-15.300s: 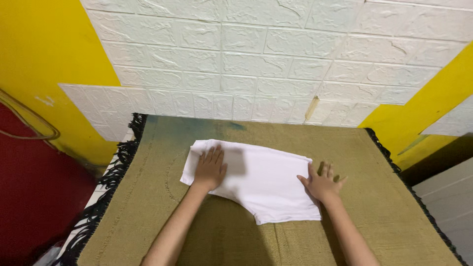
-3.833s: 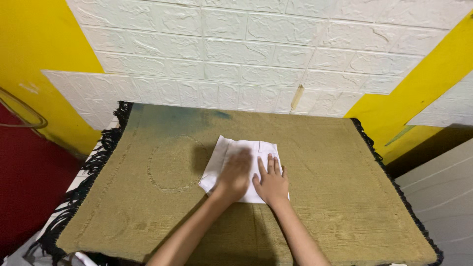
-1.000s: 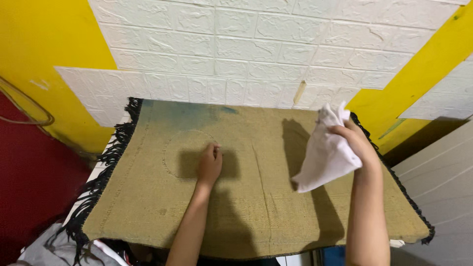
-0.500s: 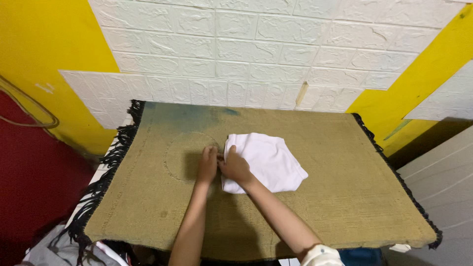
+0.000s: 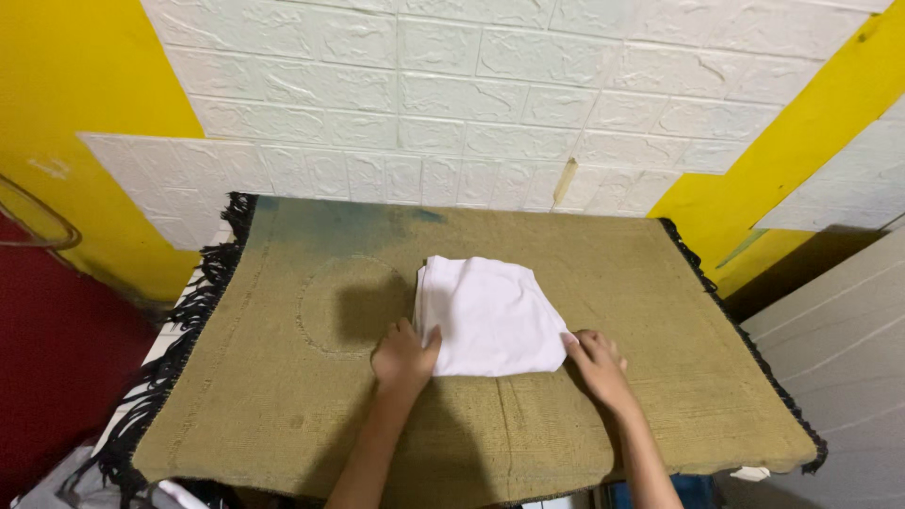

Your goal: The person picks up a white garment from a shelf, lays it flat on a surface, and folds it into a compact rectangular shape by hand before placing it into a plastic laundry basket.

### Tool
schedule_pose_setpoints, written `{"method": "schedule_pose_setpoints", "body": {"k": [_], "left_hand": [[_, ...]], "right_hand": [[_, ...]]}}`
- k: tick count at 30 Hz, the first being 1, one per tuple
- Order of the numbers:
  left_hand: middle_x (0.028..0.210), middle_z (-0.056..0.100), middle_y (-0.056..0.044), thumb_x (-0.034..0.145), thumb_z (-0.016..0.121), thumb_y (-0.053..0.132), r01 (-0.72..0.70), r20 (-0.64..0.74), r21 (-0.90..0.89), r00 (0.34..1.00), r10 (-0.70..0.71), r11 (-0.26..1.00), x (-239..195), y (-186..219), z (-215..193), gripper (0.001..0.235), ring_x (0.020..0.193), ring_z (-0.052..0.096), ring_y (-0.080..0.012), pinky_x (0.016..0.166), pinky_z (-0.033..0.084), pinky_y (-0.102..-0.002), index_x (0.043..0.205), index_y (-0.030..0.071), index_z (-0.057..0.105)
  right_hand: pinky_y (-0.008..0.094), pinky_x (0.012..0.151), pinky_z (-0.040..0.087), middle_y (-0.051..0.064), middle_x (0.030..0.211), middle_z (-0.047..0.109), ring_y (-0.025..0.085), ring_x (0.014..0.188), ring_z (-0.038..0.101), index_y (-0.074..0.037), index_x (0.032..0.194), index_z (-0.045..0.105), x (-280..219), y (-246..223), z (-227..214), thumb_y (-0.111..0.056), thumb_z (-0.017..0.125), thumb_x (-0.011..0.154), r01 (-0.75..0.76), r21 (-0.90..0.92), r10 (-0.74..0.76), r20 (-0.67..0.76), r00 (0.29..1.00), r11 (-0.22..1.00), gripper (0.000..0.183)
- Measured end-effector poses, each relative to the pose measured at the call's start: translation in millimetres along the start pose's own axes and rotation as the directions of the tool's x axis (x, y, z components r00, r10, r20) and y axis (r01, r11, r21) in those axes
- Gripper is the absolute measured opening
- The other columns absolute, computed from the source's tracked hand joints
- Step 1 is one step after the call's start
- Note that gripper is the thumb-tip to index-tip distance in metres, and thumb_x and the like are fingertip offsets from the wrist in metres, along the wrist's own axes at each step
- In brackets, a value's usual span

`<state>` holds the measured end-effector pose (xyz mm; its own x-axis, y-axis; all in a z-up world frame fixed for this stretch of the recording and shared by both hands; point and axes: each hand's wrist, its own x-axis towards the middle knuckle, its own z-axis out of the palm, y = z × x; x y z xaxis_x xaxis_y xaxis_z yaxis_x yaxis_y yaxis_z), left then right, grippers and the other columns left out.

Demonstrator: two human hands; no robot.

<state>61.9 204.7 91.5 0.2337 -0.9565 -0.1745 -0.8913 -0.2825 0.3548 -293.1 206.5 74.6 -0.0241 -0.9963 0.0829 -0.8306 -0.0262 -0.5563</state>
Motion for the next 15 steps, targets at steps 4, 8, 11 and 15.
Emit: {"method": "schedule_pose_setpoints", "body": {"k": [4, 8, 11, 15], "left_hand": [[0.107, 0.064, -0.018, 0.107, 0.043, 0.048, -0.100, -0.191, 0.026, 0.976, 0.103, 0.995, 1.6, -10.1, 31.2, 0.050, 0.072, 0.067, -0.0253, 0.054, 0.059, -0.034, 0.123, 0.003, 0.057], [0.117, 0.060, -0.020, 0.083, 0.064, 0.023, -0.207, -0.260, 0.232, 0.929, 0.265, 0.951, 5.1, -12.9, 40.6, 0.052, 0.082, 0.069, -0.0287, 0.045, 0.062, -0.030, 0.128, 0.000, 0.051], [0.115, 0.061, -0.017, 0.110, 0.055, 0.022, -0.118, -0.284, -0.222, 0.957, 0.051, 0.968, -12.6, -7.8, 27.1, 0.024, 0.093, 0.070, -0.0321, 0.071, 0.063, -0.037, 0.121, 0.001, 0.053], [0.127, 0.059, -0.013, 0.090, 0.055, 0.013, -0.300, -0.473, -0.180, 0.861, 0.185, 0.937, -34.6, 22.2, 28.9, 0.040, 0.121, 0.059, -0.0303, 0.095, 0.055, -0.040, 0.128, 0.002, 0.053]], "right_hand": [[0.054, 0.114, 0.029, 0.005, 0.122, 0.068, 0.024, 0.121, 0.055, -0.009, 0.115, 0.073, -12.3, -17.3, 10.2, -0.055, 0.058, 0.093, -0.157, -0.057, 0.157, -0.001, 0.988, 0.986, 0.053], [0.052, 0.114, 0.034, 0.008, 0.122, 0.067, 0.025, 0.122, 0.057, -0.008, 0.121, 0.065, -7.9, -51.1, 10.0, -0.039, 0.072, 0.088, -0.329, -0.141, 0.330, -0.013, 0.944, 0.934, 0.046], [0.055, 0.113, 0.034, 0.013, 0.134, 0.060, 0.030, 0.130, 0.053, -0.004, 0.130, 0.060, -17.0, -71.8, 15.3, -0.023, 0.068, 0.085, -0.063, -0.276, 0.001, -0.221, 0.975, 0.959, 0.049], [0.060, 0.121, 0.022, 0.009, 0.151, 0.051, 0.032, 0.144, 0.039, -0.017, 0.130, 0.059, -20.2, -96.6, 16.2, -0.021, 0.061, 0.089, 0.337, -0.422, -0.422, -0.125, 0.898, 0.841, 0.041]]}}
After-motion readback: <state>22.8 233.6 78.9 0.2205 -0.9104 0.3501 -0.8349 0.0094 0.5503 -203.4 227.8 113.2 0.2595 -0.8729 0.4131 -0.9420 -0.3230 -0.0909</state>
